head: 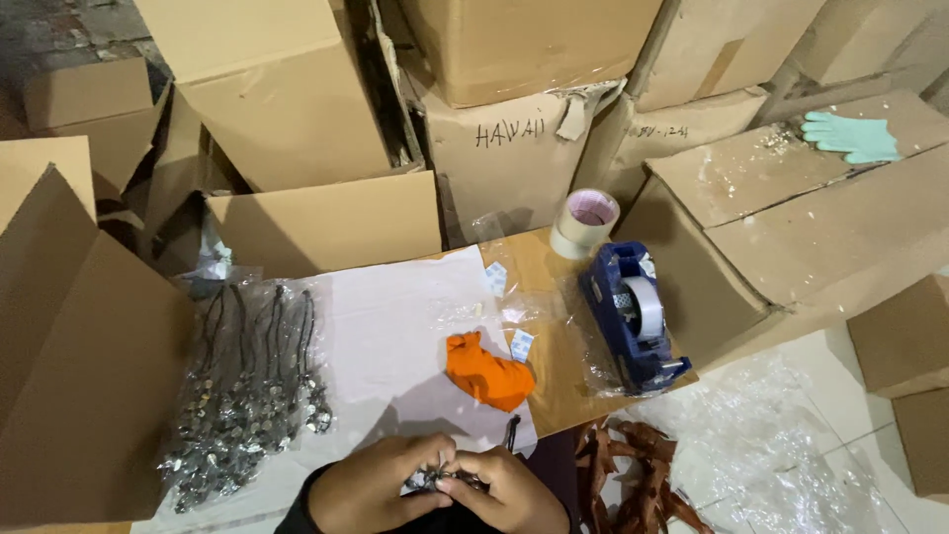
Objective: Packing small metal components and chains into individual plastic bags at a workstation
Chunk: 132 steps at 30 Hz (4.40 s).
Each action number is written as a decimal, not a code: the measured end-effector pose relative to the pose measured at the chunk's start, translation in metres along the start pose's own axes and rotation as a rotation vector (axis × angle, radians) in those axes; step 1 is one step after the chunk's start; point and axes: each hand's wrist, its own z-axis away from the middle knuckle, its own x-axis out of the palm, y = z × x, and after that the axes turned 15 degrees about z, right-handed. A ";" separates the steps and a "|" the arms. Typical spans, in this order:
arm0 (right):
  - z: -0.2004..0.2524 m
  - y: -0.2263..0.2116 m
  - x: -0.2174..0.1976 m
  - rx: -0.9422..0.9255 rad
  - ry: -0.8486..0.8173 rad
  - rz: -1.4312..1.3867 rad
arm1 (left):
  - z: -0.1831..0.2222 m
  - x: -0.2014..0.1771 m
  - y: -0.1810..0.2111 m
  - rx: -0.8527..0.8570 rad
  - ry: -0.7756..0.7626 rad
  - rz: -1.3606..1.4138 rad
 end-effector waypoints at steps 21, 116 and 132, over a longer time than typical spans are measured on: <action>0.045 0.072 0.014 0.594 0.171 -0.556 | -0.187 -0.031 -0.067 -0.037 0.007 -0.391; 0.028 0.159 0.074 0.612 0.272 -0.821 | 0.019 0.044 -0.088 0.347 0.732 0.368; 0.018 0.149 0.095 0.460 0.255 -0.722 | -0.001 0.071 -0.106 0.265 0.924 0.727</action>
